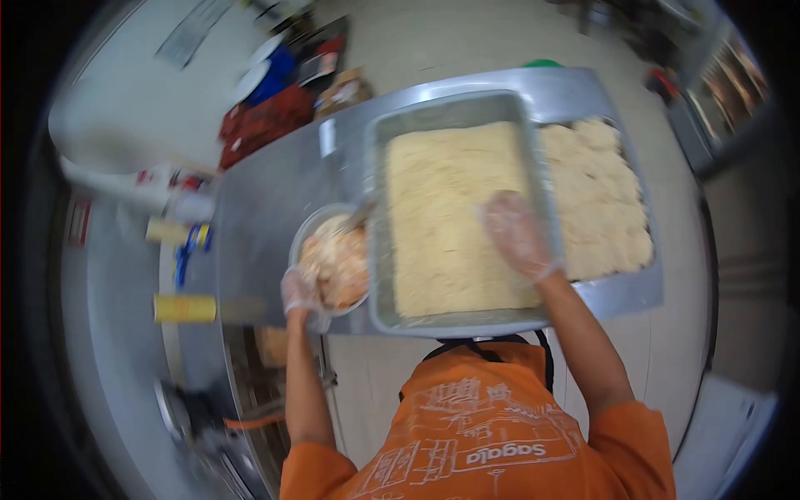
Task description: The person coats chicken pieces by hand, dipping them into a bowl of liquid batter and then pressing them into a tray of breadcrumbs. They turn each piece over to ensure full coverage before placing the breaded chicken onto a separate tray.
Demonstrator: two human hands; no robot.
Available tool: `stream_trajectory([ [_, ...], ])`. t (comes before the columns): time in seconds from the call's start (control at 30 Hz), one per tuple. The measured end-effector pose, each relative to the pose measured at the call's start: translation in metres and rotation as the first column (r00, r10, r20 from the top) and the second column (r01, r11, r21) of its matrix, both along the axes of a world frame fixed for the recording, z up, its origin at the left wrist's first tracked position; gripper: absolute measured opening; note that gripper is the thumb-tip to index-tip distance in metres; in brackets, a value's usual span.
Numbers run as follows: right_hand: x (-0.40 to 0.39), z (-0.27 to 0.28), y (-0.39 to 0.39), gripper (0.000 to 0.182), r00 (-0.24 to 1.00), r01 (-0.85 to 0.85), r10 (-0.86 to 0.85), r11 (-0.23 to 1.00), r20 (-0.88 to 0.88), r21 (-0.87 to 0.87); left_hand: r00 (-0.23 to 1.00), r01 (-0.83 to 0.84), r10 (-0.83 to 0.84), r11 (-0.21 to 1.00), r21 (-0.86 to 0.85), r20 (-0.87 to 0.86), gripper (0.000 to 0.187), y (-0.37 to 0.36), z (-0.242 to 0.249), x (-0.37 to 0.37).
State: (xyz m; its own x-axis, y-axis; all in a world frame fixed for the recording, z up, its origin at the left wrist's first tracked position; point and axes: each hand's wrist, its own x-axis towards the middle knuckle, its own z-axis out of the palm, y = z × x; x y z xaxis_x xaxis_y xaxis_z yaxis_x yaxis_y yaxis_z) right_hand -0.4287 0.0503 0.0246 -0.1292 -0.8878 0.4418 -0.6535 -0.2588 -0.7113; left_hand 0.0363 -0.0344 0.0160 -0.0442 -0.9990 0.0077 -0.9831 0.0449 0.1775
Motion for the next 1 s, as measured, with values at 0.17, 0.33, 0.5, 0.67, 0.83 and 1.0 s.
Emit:
stream_trajectory([
  [0.17, -0.002, -0.013, -0.008, 0.015, 1.0, 0.007, -0.006, 1.0, -0.025, 0.028, 0.27, -0.304, 0.37, 0.909, 0.286, -0.889, 0.02, 0.001, 0.029, -0.018],
  [0.33, 0.008, 0.007, -0.007, 0.023, 0.966, 0.088, -0.148, 0.959, 0.21, 0.27, 0.009, -0.144, 0.457, 0.881, 0.451, -0.889, 0.023, -0.012, 0.02, 0.002],
  [0.5, 0.003, -0.001, -0.009, 0.024, 0.975, 0.118, -0.16, 0.961, 0.153, 0.249, -0.017, -0.372, 0.513, 0.793, 0.482, -0.858, 0.031, -0.017, 0.033, -0.015],
  [0.67, -0.003, -0.007, -0.008, 0.024, 0.981, 0.14, -0.169, 0.956, 0.096, 0.26, 0.269, -0.437, 0.411, 0.858, 0.27, -0.871, 0.031, -0.025, 0.057, -0.05],
  [0.83, -0.002, -0.011, -0.007, 0.025, 0.981, 0.15, -0.175, 0.958, 0.084, 0.245, 0.956, 0.029, -0.03, 1.0, -0.007, -0.292, 0.021, -0.03, -0.042, -0.057],
  [1.0, 0.002, -0.001, -0.007, 0.029, 0.976, 0.141, -0.187, 0.932, 0.111, 0.333, 0.957, 0.279, -0.286, 0.95, 0.139, 0.036, 0.015, -0.036, -0.034, -0.057],
])
